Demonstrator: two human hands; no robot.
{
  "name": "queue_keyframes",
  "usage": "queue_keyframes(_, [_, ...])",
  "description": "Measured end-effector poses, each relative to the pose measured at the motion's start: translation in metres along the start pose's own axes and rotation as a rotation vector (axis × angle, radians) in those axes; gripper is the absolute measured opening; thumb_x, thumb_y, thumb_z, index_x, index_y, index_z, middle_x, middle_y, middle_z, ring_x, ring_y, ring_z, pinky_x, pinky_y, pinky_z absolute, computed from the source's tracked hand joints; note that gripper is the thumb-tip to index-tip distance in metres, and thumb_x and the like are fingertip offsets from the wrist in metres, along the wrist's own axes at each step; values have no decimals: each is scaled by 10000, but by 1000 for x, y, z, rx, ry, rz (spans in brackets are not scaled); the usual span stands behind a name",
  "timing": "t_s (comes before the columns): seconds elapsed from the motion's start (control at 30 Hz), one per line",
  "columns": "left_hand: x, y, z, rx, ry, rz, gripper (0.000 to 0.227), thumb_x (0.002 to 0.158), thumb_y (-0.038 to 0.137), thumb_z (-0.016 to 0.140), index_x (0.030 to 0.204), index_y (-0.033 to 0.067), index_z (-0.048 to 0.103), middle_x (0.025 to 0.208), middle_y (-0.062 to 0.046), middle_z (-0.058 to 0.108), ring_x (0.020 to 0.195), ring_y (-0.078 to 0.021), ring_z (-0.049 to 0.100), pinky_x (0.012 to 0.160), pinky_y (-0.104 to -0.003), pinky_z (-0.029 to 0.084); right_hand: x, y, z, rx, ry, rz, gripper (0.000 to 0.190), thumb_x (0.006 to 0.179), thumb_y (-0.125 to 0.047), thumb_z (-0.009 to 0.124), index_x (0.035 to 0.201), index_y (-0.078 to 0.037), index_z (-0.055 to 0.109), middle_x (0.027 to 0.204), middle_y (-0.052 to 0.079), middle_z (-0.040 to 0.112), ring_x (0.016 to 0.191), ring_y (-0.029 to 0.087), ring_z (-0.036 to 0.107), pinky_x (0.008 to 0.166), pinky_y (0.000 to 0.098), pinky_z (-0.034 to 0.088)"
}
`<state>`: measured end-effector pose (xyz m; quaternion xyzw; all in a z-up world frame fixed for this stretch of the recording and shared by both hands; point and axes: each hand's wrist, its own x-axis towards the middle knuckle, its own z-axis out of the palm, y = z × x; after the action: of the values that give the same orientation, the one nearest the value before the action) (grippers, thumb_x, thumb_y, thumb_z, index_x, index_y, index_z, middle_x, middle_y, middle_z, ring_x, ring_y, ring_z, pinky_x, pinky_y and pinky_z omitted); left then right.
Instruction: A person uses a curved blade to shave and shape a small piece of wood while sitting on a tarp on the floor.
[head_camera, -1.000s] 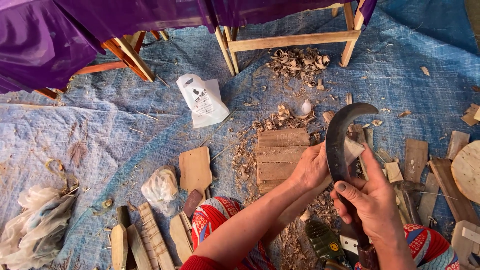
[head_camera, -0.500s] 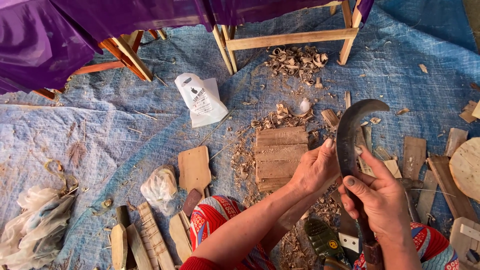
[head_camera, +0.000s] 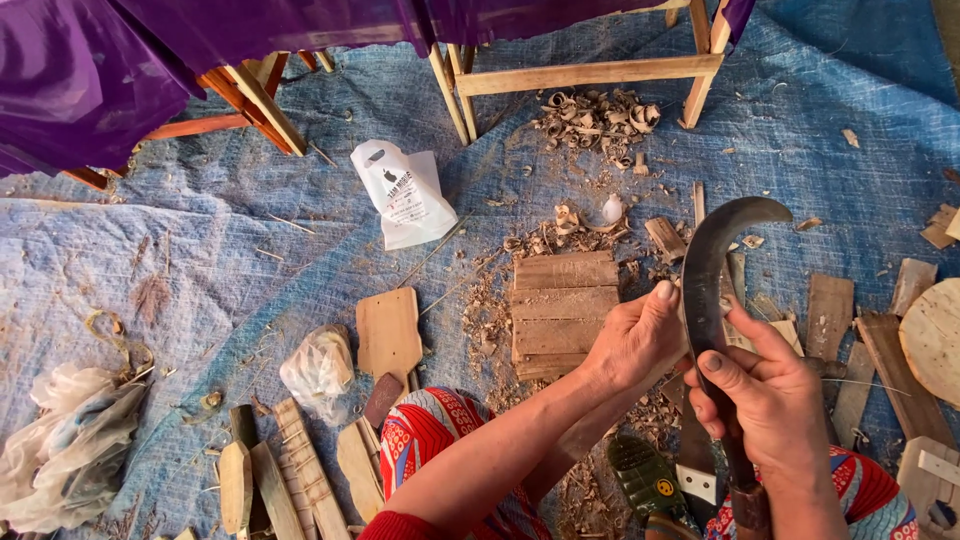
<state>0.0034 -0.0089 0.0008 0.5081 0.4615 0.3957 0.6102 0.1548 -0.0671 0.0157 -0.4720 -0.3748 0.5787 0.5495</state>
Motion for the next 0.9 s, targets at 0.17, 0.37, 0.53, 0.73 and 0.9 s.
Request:
queue_keyframes(0.17, [-1, 6, -2, -32, -1, -16, 694, 929, 816, 297, 751, 225, 616, 615, 27, 554, 652, -134, 556, 618, -323, 494, -1, 3, 7, 34, -55, 32, 930, 818, -3, 671, 1667, -153, 322, 796, 283, 697, 419, 232, 584, 264, 302, 423])
queue_keyframes(0.37, [5, -10, -3, 55, 64, -27, 668, 1004, 715, 298, 748, 177, 598, 697, -6, 554, 728, -139, 501, 683, -324, 436, 5, 13, -4, 72, -100, 70, 988, 826, -78, 701, 1689, -154, 227, 785, 287, 691, 420, 231, 577, 250, 316, 401])
queue_keyframes(0.53, [-19, 21, 12, -404, -2, 72, 530, 1018, 627, 461, 753, 169, 454, 614, 23, 396, 591, -116, 449, 563, -290, 450, 1, -1, 1, -43, 39, 78, 792, 850, -74, 662, 1605, -63, 424, 761, 303, 650, 392, 272, 500, 263, 337, 333])
queue_keyframes(0.73, [-22, 51, 5, -250, 89, -174, 572, 979, 687, 477, 723, 185, 578, 621, 40, 542, 650, -106, 537, 655, -310, 482, -1, 9, 7, 80, -158, 68, 1056, 842, -148, 720, 1704, -173, 112, 785, 219, 711, 406, 184, 574, 236, 288, 396])
queue_keyframes(0.9, [-6, -5, 11, -224, 25, 129, 548, 1081, 592, 367, 797, 161, 551, 658, 26, 521, 638, -96, 490, 585, -283, 416, 6, 11, -7, 38, -86, 52, 846, 830, -117, 709, 1609, -129, 379, 747, 248, 698, 388, 218, 568, 238, 305, 402])
